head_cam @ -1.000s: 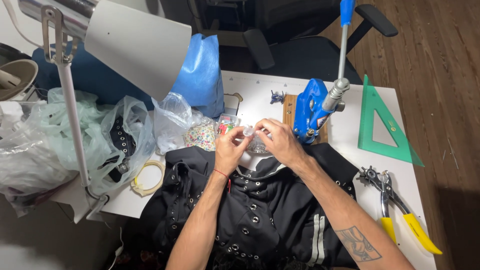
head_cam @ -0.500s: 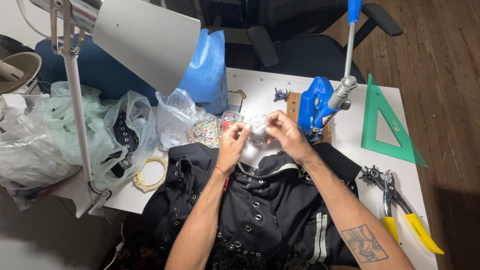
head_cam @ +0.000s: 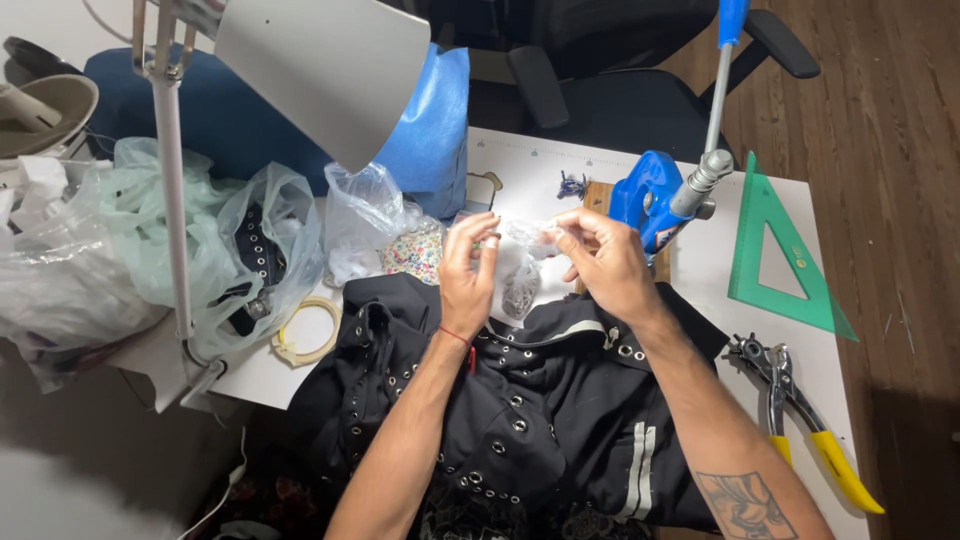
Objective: Using a rotary hole punch tool to create holes in a black garment for eyelet installation
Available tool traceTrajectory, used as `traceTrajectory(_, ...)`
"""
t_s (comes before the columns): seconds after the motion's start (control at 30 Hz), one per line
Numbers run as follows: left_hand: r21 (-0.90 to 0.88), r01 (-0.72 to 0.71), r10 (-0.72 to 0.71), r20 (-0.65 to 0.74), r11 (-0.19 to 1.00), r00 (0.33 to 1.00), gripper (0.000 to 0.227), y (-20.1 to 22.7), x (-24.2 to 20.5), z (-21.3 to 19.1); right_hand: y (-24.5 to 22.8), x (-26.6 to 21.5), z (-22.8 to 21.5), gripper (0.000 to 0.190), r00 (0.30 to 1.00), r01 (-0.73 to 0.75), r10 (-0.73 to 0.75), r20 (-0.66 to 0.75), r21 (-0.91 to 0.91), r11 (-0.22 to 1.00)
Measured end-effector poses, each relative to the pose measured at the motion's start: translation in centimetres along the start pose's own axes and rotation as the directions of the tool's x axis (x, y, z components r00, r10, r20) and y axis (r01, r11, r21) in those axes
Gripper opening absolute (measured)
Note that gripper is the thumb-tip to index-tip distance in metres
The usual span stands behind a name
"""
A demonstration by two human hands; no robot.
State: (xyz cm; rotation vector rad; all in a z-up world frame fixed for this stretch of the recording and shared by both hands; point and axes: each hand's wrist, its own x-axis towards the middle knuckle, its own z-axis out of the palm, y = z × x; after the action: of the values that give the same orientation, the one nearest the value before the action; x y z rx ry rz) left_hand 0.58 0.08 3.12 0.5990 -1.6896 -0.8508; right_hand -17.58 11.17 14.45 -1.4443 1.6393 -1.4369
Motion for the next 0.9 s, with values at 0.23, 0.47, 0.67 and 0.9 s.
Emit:
traceTrajectory(0.23,-0.055,-0.033,0.035,0.023,0.998,0.999,0.041,7.0,4.2,-1.0,-1.7,1.1,-1.1,0.007,0.910,0.362,-0.414,-0.016,-0.454,0.814)
traceTrajectory(0.47,0.241,-0.266,0.233,0.158,0.933,0.960,0.011,12.6,7.8,-2.8,-4.7,0.8,-3.0,0.021,0.848,0.412,-0.525,0.078,-0.719,0.559)
traceTrajectory(0.67,0.249,-0.308,0.199,0.381,0.918,0.903,0.025,11.7,11.9,-1.9,-9.6,0.0,-5.4,0.045,0.979,0.187,-0.166,0.120,-0.856,0.481)
traceTrajectory(0.9,0.378,-0.265,0.106,0.391,0.887,0.914,0.020,16.0,12.6,-1.1,-10.2,-0.9,-3.7,0.020,0.789,0.482,-0.613,0.031,-0.649,0.588)
